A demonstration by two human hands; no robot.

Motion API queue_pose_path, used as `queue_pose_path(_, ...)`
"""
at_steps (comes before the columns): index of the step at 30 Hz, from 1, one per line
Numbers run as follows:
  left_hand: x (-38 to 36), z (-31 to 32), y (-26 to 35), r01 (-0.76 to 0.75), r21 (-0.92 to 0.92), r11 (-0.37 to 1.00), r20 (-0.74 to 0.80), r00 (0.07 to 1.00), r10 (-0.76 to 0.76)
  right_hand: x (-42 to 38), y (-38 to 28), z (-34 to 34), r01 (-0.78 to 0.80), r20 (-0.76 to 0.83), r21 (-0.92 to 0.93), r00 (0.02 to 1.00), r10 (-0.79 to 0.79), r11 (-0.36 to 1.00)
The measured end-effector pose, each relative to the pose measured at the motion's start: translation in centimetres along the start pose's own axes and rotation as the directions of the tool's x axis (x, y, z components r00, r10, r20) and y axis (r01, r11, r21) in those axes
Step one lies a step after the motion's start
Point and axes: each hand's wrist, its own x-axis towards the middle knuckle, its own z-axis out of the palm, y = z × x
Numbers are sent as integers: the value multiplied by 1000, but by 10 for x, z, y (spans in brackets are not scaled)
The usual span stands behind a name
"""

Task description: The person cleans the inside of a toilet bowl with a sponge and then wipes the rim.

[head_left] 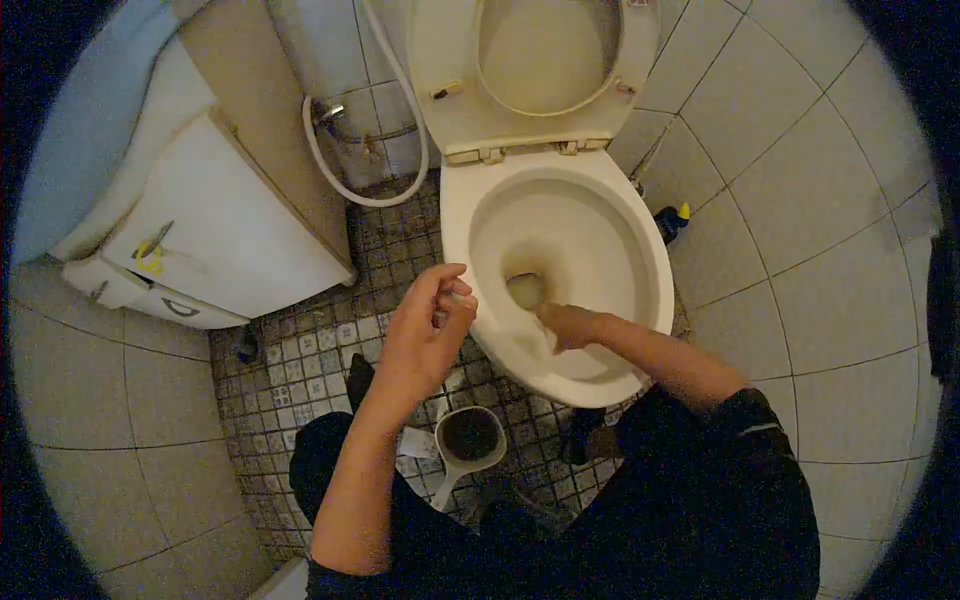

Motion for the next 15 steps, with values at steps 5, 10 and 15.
queue_pose_path(5, 1, 7, -1, -23, -20, 1000, 20, 1000, 23, 15, -5, -8, -266, -13, 3, 964, 266, 964)
queue_pose_path(10, -1, 6, 5, -43, 66, 997, 3, 999, 43, 30, -21, 2, -171, -102, -105, 982, 161, 980)
queue_pose_path(15, 1, 5, -1, -25, 36, 999, 20, 999, 25, 34, -9, 22, -79, -123, 72, 989, 88, 994)
